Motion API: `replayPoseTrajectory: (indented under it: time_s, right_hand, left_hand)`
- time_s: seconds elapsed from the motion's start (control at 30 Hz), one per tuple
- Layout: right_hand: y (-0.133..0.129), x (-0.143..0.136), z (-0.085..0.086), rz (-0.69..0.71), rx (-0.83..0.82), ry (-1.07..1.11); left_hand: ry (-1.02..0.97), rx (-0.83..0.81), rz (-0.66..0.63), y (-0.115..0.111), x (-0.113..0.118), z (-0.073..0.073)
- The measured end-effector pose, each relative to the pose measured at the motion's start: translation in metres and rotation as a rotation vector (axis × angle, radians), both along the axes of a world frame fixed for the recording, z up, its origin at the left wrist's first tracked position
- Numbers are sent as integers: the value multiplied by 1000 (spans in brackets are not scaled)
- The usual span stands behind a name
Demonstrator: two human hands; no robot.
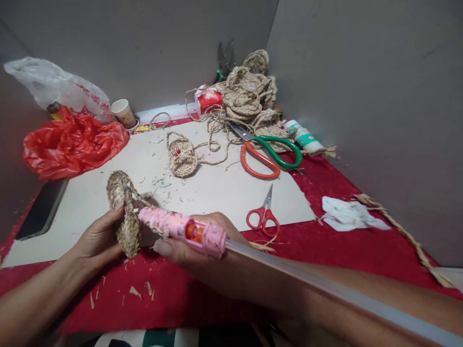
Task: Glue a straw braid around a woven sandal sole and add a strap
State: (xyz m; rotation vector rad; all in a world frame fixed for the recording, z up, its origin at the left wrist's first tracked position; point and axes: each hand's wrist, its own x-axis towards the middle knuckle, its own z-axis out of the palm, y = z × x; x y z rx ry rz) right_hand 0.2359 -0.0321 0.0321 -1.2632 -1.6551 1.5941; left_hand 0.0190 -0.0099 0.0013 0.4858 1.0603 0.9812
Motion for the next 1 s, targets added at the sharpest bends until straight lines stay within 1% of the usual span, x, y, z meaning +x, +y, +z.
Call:
replayPoseTrajectory:
  time_s: [0.13, 0.33, 0.53, 0.63, 0.7, 0.8, 0.9, 0.97, 1.0]
  right_hand:
    - [4, 2, -4, 80, -24, 65]
    - [5, 2, -7, 89, -33, 89]
    - [1, 0, -2, 72, -73, 97]
    - [-2, 5, -4, 13, -79, 141]
    - [-1, 11, -8, -92, -73, 176]
    - [6, 17, -17, -281, -59, 275]
    - [18, 12, -27, -410, -64, 422]
    - [24, 4, -34, -416, -114, 493]
    - [26, -1, -36, -387, -146, 505]
  left_hand:
    - [-21, 4, 14, 1, 1, 1]
    - [-97, 3, 6, 2, -2, 0]
    - [-138, 22, 7, 5, -4, -3]
    - [-129, 53, 8, 5, -4, -3]
    - [-118, 78, 11, 5, -4, -2]
    - [-103, 90, -3, 2, -2, -1]
    - [-91, 95, -65, -3, 2, 1]
    - [-102, 117, -124, -6, 7, 3]
    - [-111, 136, -156, -8, 10, 4]
